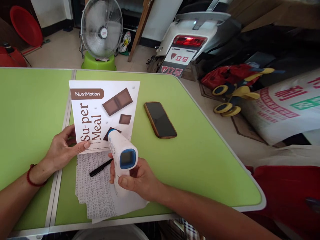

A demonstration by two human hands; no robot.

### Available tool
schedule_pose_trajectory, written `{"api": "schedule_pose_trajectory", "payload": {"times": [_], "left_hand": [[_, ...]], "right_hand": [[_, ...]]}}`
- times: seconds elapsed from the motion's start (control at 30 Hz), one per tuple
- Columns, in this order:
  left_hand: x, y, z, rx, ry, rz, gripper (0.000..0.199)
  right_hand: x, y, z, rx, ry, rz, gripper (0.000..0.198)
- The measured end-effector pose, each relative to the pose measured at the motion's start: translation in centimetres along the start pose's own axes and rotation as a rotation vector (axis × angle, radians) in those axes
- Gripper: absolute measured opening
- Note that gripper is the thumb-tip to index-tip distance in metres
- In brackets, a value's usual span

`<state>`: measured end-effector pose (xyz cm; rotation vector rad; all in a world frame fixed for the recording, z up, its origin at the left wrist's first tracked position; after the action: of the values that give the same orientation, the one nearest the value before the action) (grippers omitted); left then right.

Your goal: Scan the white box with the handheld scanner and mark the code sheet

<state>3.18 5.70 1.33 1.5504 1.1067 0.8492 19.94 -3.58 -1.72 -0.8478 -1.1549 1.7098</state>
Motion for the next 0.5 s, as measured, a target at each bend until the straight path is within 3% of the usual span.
{"api": "schedule_pose_trajectory", "payload": {"times": [0.3, 0.5], "left_hand": [[-0.6, 0.8, -0.4, -0.016, 0.065, 0.065, 0.052], [-0.3, 0.7, -1.8, -0.075, 0.201, 0.121, 0.042]], "right_hand": [[-0.1, -1.1, -0.3, -0.099, 0.004, -0.065, 0.042], [-0.6, -4.1, -5.8, -0.479, 0.374, -0.254, 0.046]]}}
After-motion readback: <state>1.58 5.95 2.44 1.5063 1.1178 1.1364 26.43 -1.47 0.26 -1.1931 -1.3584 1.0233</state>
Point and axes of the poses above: each hand's wrist, its own x-axis towards the middle knuckle, its own z-axis out of the palm, y = z × x, the point moved 8 cm from there along x, towards the middle knuckle, and after that the axes turned 2 degrees about -y, right-handed, at the moved point
